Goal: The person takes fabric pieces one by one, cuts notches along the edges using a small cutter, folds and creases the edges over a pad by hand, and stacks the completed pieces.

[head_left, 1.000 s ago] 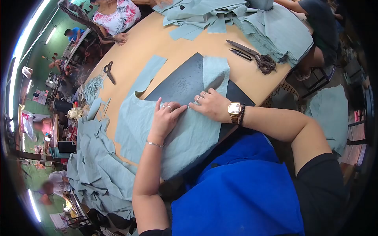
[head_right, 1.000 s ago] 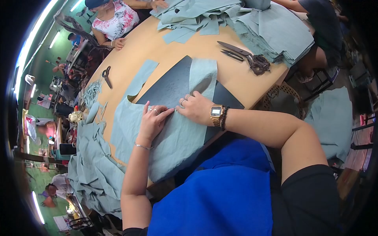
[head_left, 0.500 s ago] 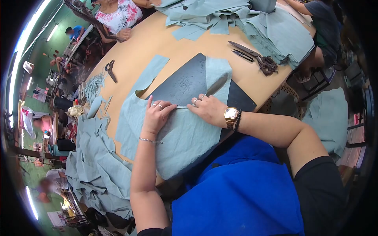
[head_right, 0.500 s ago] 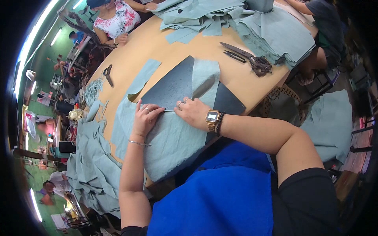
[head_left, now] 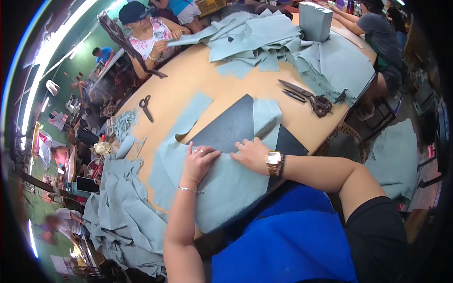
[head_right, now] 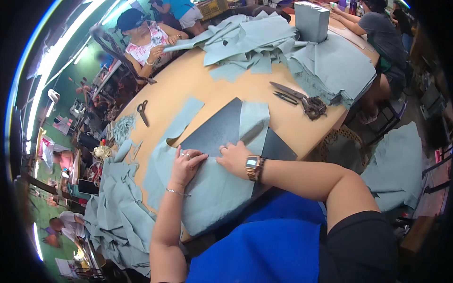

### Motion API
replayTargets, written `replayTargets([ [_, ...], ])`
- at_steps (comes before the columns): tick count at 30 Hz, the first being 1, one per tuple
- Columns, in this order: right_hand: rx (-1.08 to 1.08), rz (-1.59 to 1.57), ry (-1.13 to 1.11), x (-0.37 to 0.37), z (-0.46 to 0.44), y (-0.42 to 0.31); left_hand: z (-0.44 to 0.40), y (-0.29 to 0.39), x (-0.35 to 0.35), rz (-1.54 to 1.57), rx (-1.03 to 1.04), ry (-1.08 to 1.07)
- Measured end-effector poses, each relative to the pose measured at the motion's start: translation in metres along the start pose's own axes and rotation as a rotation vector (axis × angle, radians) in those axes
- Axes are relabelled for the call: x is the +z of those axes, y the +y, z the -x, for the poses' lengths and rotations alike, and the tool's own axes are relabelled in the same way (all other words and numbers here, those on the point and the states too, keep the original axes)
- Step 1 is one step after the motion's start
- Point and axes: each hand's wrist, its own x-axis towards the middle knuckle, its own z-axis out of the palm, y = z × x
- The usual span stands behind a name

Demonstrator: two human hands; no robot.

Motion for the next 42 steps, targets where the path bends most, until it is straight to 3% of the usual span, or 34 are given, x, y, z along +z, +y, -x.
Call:
replayTargets([
  [1,-0.035,0.025,-0.042,-0.008,0.008,0.006,0.000,0.001,-0.002,0.018,-0.023,0.000],
  [2,-0.056,-0.062,0.153,0.004,0.021,0.015,0.006,-0.006,0.000,0.054,-0.058,-0.006],
  [5,0.127,-0.356,0.057,-0.004,0.054,0.023,0.032,-0.014,-0.017,0.245,-0.325,0.077],
  [6,0.204,-0.499,0.093,0.002,0.060,0.023,0.039,-0.016,-0.025,0.239,-0.370,-0.012],
  [10,0.163,-0.502,0.132,0.024,0.051,0.055,0.064,0.015,-0.029,0.078,-0.464,-0.103],
  [14,0.249,-0.290,0.372,0.018,0.018,0.103,0.044,0.068,-0.069,-0.021,-0.454,-0.428],
  [16,0.268,-0.263,0.499,0.012,0.005,0.102,0.045,0.076,-0.058,-0.030,-0.281,-0.436],
  [17,0.266,-0.278,0.426,0.015,0.005,0.099,0.047,0.079,-0.050,-0.036,-0.191,-0.443],
  [18,0.271,-0.292,0.352,0.021,0.008,0.094,0.050,0.085,-0.040,0.092,-0.233,-0.468],
  [19,0.282,-0.306,0.276,0.024,0.012,0.090,0.050,0.095,-0.036,0.086,-0.275,-0.440],
  [22,0.253,-0.225,0.414,0.021,0.018,0.089,0.047,0.139,-0.020,0.102,-0.410,-0.379],
  [26,0.118,-0.458,0.447,0.021,0.013,0.072,0.035,0.193,-0.012,0.145,-0.543,-0.355],
  [30,-0.023,-0.528,0.436,0.042,0.010,0.062,0.005,0.155,-0.011,0.011,-0.480,-0.076],
  [33,-0.051,-0.488,0.454,0.051,0.010,0.060,-0.005,0.104,0.006,0.330,-0.512,0.009],
  [36,-0.100,-0.420,0.519,0.053,0.012,0.062,-0.001,0.086,0.016,0.308,-0.363,0.167],
  [39,-0.133,-0.383,0.542,0.055,0.015,0.063,0.007,0.089,0.015,0.337,-0.442,0.169],
  [42,-0.128,-0.356,0.466,0.057,0.012,0.064,0.013,0.089,0.014,0.269,-0.393,0.185],
])
